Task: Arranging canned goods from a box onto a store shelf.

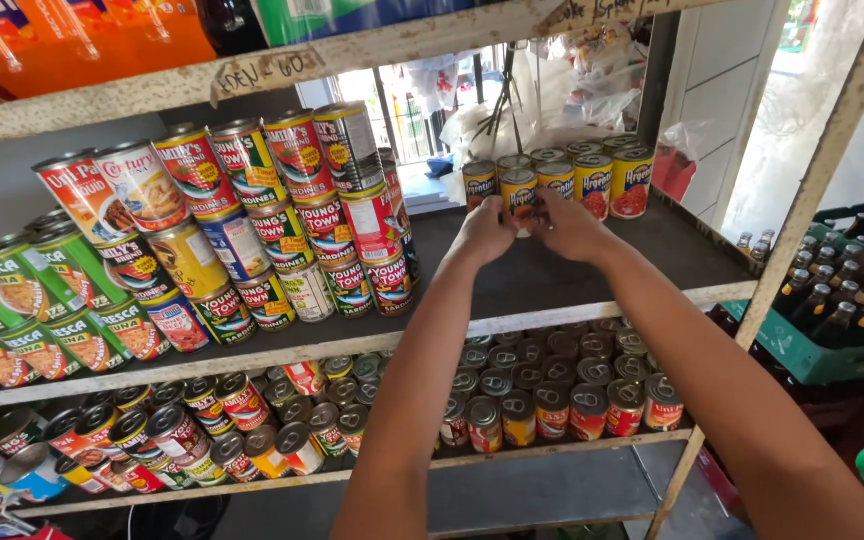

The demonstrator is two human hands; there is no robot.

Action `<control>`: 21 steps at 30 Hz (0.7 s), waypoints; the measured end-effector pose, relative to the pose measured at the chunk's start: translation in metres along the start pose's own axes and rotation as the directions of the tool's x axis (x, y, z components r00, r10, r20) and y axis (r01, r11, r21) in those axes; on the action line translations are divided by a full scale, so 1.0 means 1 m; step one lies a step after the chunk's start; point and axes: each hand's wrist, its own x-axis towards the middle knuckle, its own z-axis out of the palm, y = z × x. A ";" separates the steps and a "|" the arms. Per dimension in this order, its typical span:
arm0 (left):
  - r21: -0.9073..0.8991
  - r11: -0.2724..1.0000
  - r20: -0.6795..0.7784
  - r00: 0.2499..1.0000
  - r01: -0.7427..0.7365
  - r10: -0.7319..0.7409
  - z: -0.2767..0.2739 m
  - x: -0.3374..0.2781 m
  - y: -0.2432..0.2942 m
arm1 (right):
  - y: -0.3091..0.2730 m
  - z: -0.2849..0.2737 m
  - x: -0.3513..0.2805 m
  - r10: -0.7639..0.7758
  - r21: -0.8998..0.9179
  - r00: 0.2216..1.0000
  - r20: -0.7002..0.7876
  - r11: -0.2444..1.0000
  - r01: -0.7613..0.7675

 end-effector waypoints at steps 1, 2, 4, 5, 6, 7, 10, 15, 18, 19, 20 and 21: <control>-0.001 1.000 0.004 1.000 0.003 -0.003 -0.003 -0.003 0.002 | -0.001 0.000 -0.002 0.004 0.002 1.000 0.003 1.000 -0.004; 0.008 1.000 0.023 1.000 -0.007 0.007 -0.006 -0.006 0.005 | -0.002 0.001 -0.003 -0.007 0.005 1.000 -0.007 1.000 0.007; 0.016 1.000 0.042 0.999 -0.015 0.014 -0.011 -0.010 0.011 | -0.008 -0.002 -0.006 -0.017 0.010 1.000 -0.014 1.000 0.018; 0.019 1.000 0.049 0.998 -0.025 0.024 -0.014 -0.012 0.013 | -0.014 -0.004 -0.007 -0.029 0.003 0.999 -0.028 1.000 0.030; 0.021 0.999 0.057 0.998 -0.035 0.033 -0.017 -0.014 0.016 | -0.019 -0.006 -0.007 -0.042 -0.004 0.998 -0.043 0.999 0.041; 0.018 1.000 0.058 0.998 -0.024 0.023 -0.011 -0.013 0.013 | -0.027 -0.011 -0.011 -0.039 -0.002 0.999 -0.032 0.999 0.039; 0.103 0.984 -0.149 0.975 -0.148 0.162 -0.003 -0.021 0.012 | -0.054 -0.024 -0.021 -0.116 -0.074 0.988 -0.102 0.991 0.109; -0.201 0.955 -0.219 0.960 -0.219 0.174 -0.044 -0.093 0.104 | -0.091 -0.039 -0.032 -0.193 0.002 0.908 -0.372 0.978 0.209; -0.369 0.859 -0.254 0.927 -0.356 0.275 -0.030 -0.141 0.105 | -0.103 -0.029 -0.055 -0.125 0.141 0.883 -0.454 0.968 0.209; -0.361 0.861 -0.259 0.925 -0.359 0.278 -0.040 -0.158 0.111 | -0.115 -0.027 -0.062 -0.130 0.144 0.880 -0.456 0.965 0.217; -0.288 0.829 -0.308 0.866 -0.479 0.393 -0.050 -0.174 0.117 | -0.127 -0.024 -0.069 -0.088 0.246 0.885 -0.456 0.944 0.221; -0.225 0.786 -0.334 0.804 -0.575 0.492 -0.055 -0.199 0.121 | -0.137 -0.017 -0.086 -0.030 0.350 0.897 -0.441 0.915 0.203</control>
